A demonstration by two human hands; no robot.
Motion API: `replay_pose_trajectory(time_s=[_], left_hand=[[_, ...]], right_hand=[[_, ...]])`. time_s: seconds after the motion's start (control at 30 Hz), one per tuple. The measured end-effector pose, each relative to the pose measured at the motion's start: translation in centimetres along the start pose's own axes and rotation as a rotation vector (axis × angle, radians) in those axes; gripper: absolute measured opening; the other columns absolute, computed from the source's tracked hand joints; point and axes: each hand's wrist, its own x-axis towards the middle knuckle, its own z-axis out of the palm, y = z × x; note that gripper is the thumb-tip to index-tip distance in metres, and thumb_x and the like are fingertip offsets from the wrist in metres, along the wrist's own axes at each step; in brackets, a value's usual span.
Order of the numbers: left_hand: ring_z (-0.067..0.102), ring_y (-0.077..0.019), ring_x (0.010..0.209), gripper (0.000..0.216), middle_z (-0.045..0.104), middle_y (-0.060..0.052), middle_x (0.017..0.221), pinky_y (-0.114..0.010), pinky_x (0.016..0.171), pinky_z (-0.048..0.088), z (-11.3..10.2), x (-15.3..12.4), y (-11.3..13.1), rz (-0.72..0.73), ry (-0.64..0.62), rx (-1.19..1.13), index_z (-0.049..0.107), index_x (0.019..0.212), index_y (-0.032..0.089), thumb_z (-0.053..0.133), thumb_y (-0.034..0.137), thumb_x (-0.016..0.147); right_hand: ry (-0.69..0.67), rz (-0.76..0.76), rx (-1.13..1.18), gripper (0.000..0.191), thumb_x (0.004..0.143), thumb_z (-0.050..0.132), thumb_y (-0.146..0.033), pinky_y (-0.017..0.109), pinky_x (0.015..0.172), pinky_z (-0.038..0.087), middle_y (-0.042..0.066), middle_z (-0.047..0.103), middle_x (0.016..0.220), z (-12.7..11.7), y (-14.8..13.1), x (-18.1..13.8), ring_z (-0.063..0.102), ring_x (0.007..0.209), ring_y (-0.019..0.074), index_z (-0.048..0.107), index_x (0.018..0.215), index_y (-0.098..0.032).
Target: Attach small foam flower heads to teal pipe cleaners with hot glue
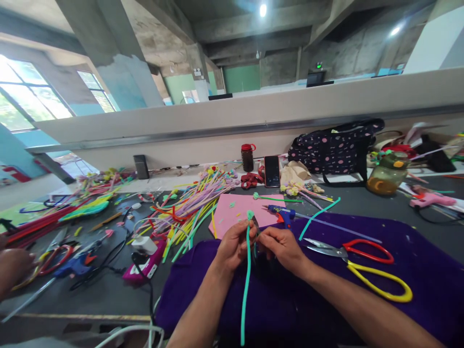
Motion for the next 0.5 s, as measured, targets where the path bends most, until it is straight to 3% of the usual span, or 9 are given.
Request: replay_pose_trajectory(time_s=[0.27, 0.5], left_hand=[[0.032, 0.0018, 0.033, 0.020, 0.059, 0.002, 0.061, -0.012, 0.031, 0.019, 1.0, -0.2, -0.7, 0.267, 0.258, 0.423, 0.058, 0.073, 0.012, 0.061, 0.032, 0.070], [0.038, -0.0016, 0.037, 0.021, 0.062, 0.000, 0.063, -0.016, 0.037, 0.025, 1.5, -0.6, -0.9, 0.338, 0.299, 0.514, 0.057, 0.068, 0.014, 0.065, 0.032, 0.065]], right_hand=[[-0.106, 0.073, 0.091, 0.020, 0.078, 0.051, -0.033, 0.017, 0.039, 0.035, -0.004, 0.049, 0.055, 1.0, 0.2, -0.1, 0.045, 0.040, 0.0055, 0.054, 0.069, -0.015], [-0.201, 0.099, 0.027, 0.015, 0.076, 0.052, -0.026, 0.017, 0.040, 0.034, -0.006, 0.046, 0.049, 0.6, 0.4, 0.2, 0.044, 0.040, 0.0061, 0.055, 0.066, -0.015]])
